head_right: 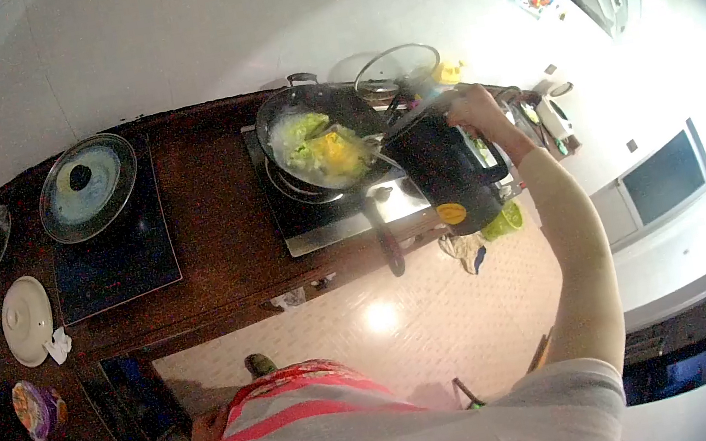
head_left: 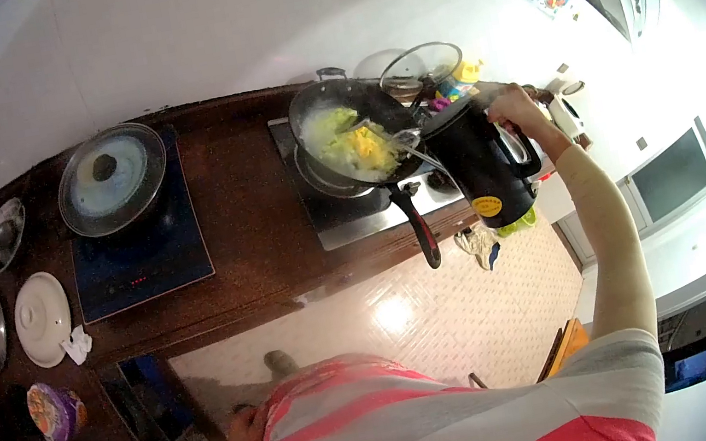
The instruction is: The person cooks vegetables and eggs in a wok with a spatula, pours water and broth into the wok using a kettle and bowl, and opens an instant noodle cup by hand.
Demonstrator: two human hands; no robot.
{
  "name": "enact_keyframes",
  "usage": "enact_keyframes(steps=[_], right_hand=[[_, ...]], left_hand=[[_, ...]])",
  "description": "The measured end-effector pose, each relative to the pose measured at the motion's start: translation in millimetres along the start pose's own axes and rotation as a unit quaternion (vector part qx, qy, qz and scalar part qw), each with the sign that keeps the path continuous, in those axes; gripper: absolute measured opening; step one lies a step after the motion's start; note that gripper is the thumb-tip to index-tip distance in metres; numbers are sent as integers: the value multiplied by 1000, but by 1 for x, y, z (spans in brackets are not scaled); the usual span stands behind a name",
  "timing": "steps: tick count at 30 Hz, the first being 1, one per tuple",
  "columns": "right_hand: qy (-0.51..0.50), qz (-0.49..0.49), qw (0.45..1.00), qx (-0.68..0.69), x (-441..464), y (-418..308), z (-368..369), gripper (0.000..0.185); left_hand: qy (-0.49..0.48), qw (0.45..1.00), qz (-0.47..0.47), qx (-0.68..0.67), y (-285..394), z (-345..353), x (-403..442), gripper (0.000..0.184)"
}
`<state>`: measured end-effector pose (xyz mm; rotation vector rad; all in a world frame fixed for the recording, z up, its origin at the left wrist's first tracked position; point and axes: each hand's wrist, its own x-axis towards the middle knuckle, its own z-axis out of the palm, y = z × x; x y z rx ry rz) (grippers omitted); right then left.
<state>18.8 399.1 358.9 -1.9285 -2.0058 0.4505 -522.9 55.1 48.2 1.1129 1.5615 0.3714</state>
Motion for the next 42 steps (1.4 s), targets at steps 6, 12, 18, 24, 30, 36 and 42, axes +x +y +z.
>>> enact_keyframes(steps=[6,12,18,24,30,36,42], right_hand=[[26,-85,988,125,-22,-13,-7,18],[169,155,925,303,-31,-4,-6,22],[178,57,880,437,-64,-4,1,13],[91,-49,826,554,-71,20,21,12],[-65,-158,838,517,-76,-180,93,23],[-211,-237,772,551,-83,-340,184,46],[-318,-308,779,443,-193,-570,261,63]], left_hand=[[39,998,41,-5,-37,15,16,42],[-1,999,43,6,-13,2,14,39],[21,992,109,55,-23,-1,19,42],[22,992,88,82,-28,-12,3,36],[148,980,126,51,-47,-46,-69,38],[291,955,30,-45,-137,-35,-153,41],[404,907,-95,-79,-184,-3,-274,40]])
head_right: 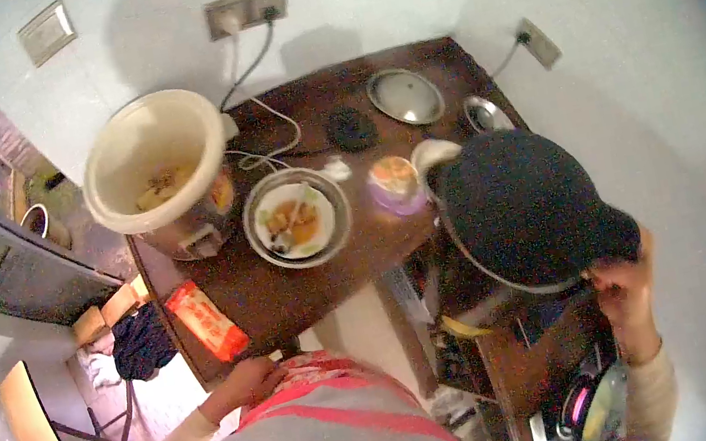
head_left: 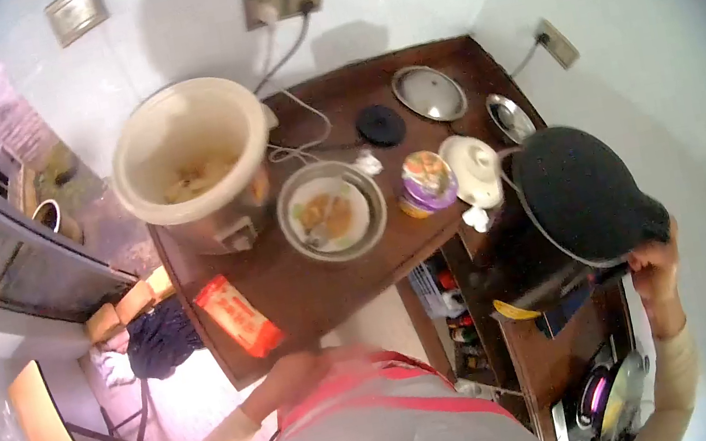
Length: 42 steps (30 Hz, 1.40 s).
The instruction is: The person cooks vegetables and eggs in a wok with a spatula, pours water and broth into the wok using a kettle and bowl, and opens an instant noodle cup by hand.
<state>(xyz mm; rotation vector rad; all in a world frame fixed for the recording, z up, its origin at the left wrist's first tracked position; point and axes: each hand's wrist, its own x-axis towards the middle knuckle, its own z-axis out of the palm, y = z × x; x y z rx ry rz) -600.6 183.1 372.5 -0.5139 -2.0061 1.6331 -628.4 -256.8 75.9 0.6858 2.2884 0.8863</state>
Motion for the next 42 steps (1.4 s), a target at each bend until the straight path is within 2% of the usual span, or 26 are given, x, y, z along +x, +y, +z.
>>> enact_keyframes(steps=[1,2,3,4,5,6,8,9,10,11,13,14,17,20,24,27,30,33,37,39,42], right_hand=[[-90,-2,995,35,17,-10,31,59],[-155,12,988,-3,37,-22,63,52],[-180,4,983,-31,45,-41,107,46],[-247,-1,967,-65,57,-54,137,41],[-259,-16,964,-47,63,-62,170,32],[-321,-13,943,-84,77,-75,197,23],[-337,-44,934,-113,77,-94,263,15],[-398,-64,904,-147,87,-99,287,12],[-432,-103,882,-158,91,-104,313,10],[-430,-109,871,-212,94,-108,336,10],[-475,-114,840,-235,99,-115,380,15],[-468,-132,831,-269,98,-120,400,11],[-490,-184,782,-338,106,-122,443,10],[-504,-242,751,-351,115,-119,472,11],[-486,-267,749,-362,112,-123,498,10],[-492,-279,728,-387,117,-122,512,11],[-511,-288,712,-386,119,-119,516,11],[-487,-300,705,-419,122,-113,518,10],[-505,-301,695,-414,124,-112,516,11],[-496,-339,682,-416,124,-110,515,12],[-472,-330,689,-440,123,-114,513,12]], left_hand=[[12,999,-30,-7,-3,-10,-13,38],[21,998,-60,-15,-2,-22,-28,37],[30,995,-90,-23,-3,-28,-39,35],[63,994,-82,-41,-10,-29,-50,34],[95,991,-73,-59,-17,-27,-62,32],[127,987,-64,-78,-23,-25,-73,31],[110,988,-102,-48,-26,-27,-93,28],[102,987,-120,-32,-31,-23,-100,31],[90,982,-149,-74,-41,-10,-105,32],[100,976,-172,-86,-48,1,-109,34],[117,962,-219,-112,-54,19,-114,39],[103,954,-257,-119,-52,22,-114,46],[126,931,-295,-175,-33,20,-119,46],[117,934,-299,-157,-21,19,-120,43],[157,917,-316,-188,-3,10,-121,40],[191,928,-274,-167,-4,16,-120,40],[171,926,-304,-146,-15,29,-116,38],[134,958,-244,-62,-16,23,-116,37],[111,942,-292,-124,-4,-5,-111,32],[114,942,-289,-126,-9,-5,-111,31],[114,947,-276,-121,-19,-7,-111,31]])
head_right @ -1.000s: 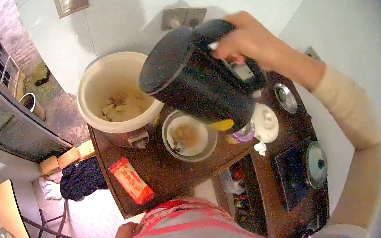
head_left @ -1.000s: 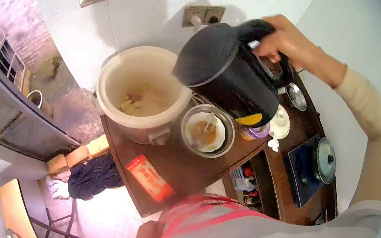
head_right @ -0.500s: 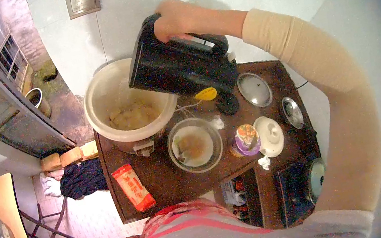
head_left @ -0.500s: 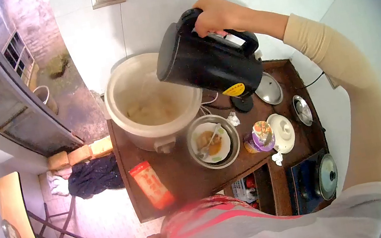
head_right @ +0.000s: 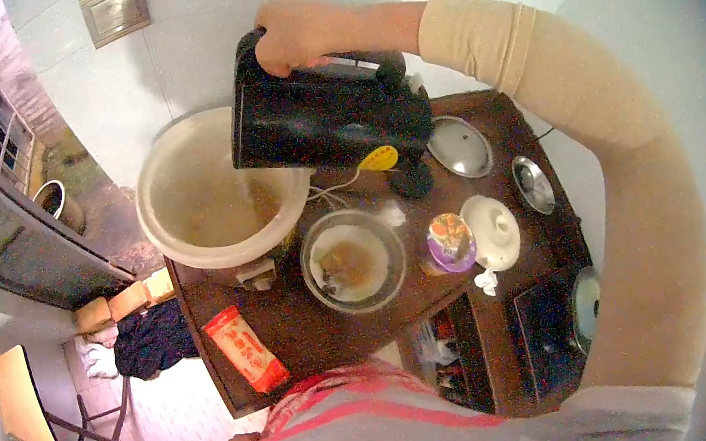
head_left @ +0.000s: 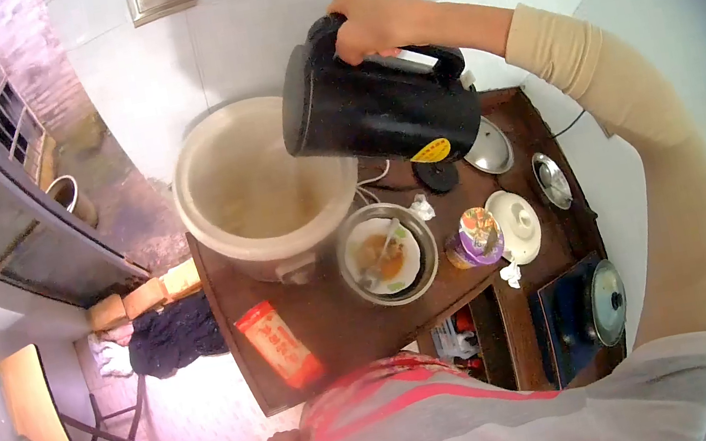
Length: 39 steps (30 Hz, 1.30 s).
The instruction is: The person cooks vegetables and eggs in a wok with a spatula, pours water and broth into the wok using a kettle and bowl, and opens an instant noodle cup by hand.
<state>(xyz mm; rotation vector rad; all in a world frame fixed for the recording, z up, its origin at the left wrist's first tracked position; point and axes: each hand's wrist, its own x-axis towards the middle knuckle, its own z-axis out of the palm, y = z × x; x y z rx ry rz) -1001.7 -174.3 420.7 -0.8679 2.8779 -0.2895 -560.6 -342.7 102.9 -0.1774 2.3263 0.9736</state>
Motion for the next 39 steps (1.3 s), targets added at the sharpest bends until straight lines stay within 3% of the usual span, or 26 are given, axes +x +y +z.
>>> enact_keyframes(steps=[9,10,13,17,23,27,33,35,37,39], right_hand=[[33,27,999,17,-31,11,-20,16],[56,-15,996,67,-32,18,-19,16],[68,3,994,87,-47,19,-27,14],[119,45,963,238,-60,31,-26,11],[199,95,816,534,-123,59,-7,17],[268,86,716,638,-151,99,14,17],[338,89,710,611,-189,175,38,12],[362,119,722,577,-199,206,51,9],[387,152,769,485,-211,227,64,6],[398,195,771,457,-219,275,87,13]], left_hand=[[-19,999,27,35,-12,-15,18,31],[-21,999,29,41,-13,-17,21,31],[-26,997,41,57,-14,-24,27,30],[-28,996,53,71,-16,-30,28,30],[-29,993,64,93,-16,-37,28,30],[-31,992,63,109,-16,-37,27,30],[-30,991,46,121,-8,-35,31,29],[-30,991,37,121,-5,-32,33,29],[-28,992,28,122,3,-28,38,29],[-26,992,18,122,14,-23,44,29]])
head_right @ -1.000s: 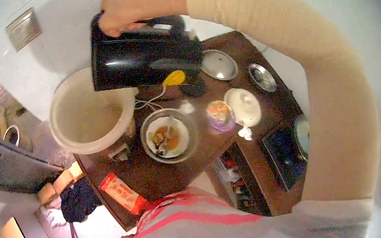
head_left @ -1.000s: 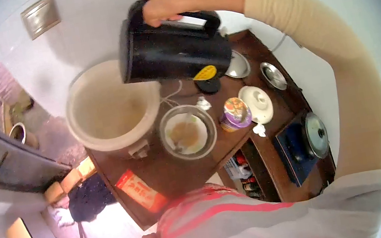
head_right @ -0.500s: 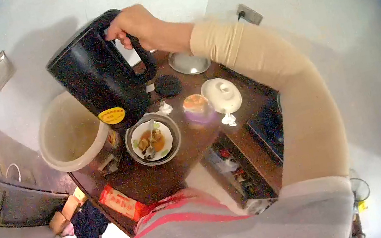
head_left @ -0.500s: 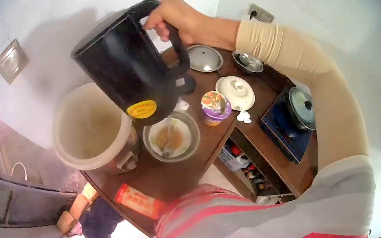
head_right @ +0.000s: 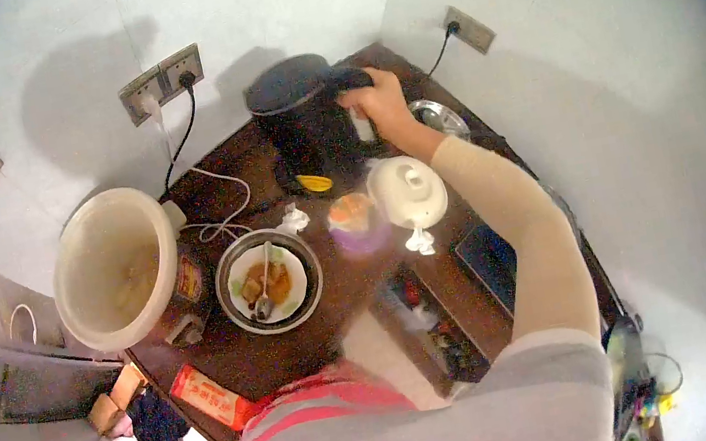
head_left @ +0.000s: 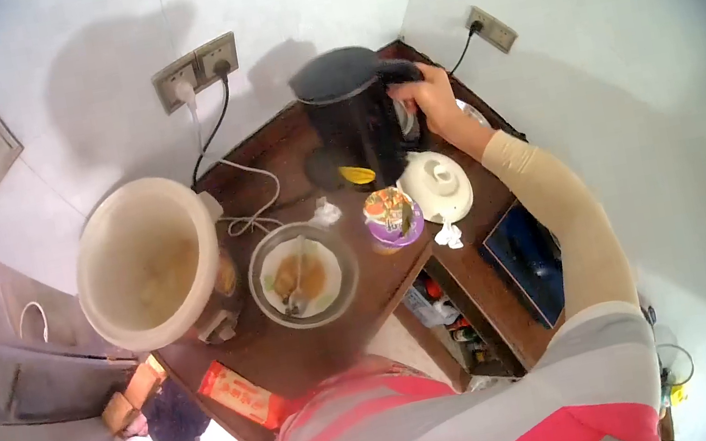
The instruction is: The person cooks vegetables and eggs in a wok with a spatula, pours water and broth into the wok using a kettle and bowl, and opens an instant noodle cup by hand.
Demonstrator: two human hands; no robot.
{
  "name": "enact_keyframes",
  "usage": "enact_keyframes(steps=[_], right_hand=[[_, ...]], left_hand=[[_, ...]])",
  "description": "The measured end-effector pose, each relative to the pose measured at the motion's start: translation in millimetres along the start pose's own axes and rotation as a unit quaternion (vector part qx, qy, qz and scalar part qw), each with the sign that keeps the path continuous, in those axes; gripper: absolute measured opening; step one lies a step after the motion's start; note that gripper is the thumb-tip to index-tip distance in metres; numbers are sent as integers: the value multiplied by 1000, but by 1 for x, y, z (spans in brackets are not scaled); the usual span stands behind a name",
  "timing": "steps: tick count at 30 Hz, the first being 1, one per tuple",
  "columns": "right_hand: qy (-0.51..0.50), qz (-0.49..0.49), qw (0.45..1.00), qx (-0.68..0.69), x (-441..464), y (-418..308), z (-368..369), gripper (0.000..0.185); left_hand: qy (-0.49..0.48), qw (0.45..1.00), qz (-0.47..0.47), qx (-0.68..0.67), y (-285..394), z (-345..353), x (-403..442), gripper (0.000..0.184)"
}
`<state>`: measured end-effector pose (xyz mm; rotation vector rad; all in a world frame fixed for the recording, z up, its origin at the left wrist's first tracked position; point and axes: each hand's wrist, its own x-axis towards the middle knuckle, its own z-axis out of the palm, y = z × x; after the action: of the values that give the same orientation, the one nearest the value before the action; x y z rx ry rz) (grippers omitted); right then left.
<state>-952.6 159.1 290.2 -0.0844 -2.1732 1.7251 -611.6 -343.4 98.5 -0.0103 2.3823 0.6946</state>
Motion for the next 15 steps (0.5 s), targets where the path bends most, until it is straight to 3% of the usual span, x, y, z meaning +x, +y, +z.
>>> enact_keyframes(steps=[2,7,11,14,15], right_hand=[[10,23,996,-82,15,45,-29,12],[31,30,992,-115,35,105,-47,13],[-9,62,997,-44,52,146,-51,16],[-16,29,999,-27,64,175,-44,16],[-26,39,996,-75,69,182,-45,26]], left_hand=[[2,1000,-14,4,17,4,10,29],[9,999,-41,17,53,4,27,29],[16,998,-60,30,76,3,32,28],[24,996,-72,40,88,2,35,28],[26,996,-76,42,92,1,35,28]])
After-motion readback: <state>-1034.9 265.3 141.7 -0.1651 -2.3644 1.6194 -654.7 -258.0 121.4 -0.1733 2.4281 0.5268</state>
